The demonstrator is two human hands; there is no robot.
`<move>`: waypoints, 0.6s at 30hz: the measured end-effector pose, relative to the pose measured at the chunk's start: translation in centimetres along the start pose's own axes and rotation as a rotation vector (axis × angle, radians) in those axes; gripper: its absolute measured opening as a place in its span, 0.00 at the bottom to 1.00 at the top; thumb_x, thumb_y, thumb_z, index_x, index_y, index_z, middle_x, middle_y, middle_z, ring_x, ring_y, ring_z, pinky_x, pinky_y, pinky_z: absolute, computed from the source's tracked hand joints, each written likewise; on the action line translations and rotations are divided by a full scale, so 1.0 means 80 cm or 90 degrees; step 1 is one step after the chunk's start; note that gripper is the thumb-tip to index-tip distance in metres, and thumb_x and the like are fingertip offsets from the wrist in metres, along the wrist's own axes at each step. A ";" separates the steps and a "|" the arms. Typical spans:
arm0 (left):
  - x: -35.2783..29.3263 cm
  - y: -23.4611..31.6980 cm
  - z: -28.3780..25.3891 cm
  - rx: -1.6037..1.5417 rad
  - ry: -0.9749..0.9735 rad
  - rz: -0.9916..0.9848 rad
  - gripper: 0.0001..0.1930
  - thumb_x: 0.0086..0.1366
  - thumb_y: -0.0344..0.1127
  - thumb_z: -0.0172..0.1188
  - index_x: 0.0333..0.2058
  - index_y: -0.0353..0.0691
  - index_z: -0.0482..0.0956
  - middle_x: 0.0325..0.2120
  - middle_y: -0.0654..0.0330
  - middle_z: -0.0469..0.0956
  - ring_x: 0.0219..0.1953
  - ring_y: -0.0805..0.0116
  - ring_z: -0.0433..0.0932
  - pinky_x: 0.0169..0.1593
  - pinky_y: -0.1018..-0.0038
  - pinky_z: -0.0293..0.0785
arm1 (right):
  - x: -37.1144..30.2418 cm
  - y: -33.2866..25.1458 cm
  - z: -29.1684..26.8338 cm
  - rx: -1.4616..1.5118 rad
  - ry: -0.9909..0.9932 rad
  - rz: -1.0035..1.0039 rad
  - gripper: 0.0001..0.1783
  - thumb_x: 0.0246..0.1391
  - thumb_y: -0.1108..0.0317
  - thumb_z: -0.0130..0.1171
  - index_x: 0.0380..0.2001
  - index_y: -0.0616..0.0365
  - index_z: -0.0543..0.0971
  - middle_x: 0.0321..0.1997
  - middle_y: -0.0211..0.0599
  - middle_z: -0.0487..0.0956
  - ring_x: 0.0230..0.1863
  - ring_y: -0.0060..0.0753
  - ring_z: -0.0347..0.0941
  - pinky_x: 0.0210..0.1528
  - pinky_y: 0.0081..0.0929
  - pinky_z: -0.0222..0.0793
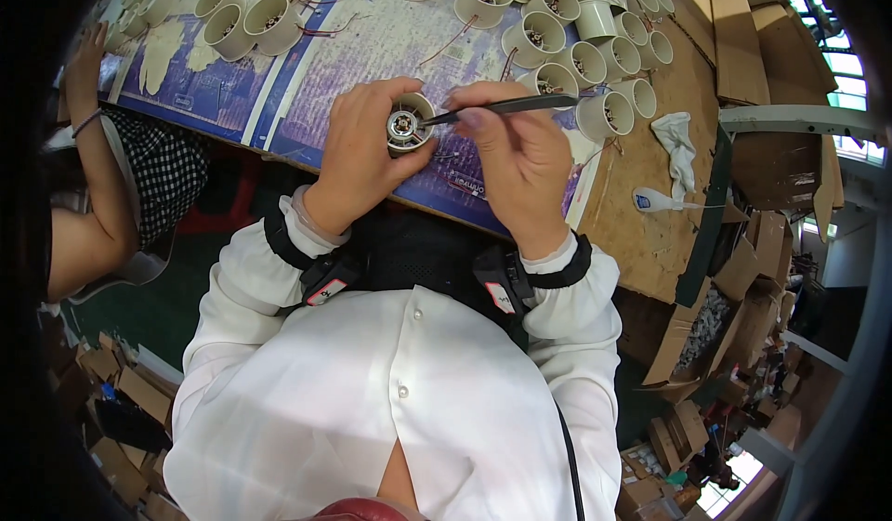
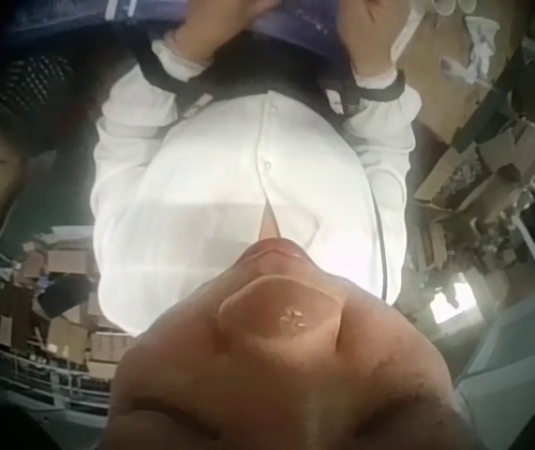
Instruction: The person assembles a fan component by using tweezers to position wires inside the housing and applying glue from a squeeze bottle to the connection points. After pressing the wires into place, they set the unit aside and pick up another housing to repeat the process.
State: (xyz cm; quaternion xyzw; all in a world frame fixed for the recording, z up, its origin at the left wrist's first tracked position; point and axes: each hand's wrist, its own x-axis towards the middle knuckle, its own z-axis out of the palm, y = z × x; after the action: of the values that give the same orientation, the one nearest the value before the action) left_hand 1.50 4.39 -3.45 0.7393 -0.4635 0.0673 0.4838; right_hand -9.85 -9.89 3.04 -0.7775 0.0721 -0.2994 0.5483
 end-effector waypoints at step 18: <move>-0.002 0.001 0.000 0.004 -0.010 -0.001 0.35 0.44 0.31 0.75 0.54 0.43 0.72 0.44 0.57 0.77 0.48 0.54 0.75 0.53 0.60 0.65 | 0.003 0.018 0.014 -0.266 -0.072 -0.084 0.08 0.59 0.71 0.67 0.40 0.61 0.83 0.38 0.33 0.83 0.32 0.23 0.75 0.37 0.20 0.70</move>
State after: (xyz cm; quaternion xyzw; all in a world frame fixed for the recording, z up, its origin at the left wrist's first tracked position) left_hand 1.40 4.49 -3.45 0.7416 -0.4666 0.0630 0.4778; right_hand -8.76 -9.64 1.61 -0.8928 0.0511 -0.2693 0.3575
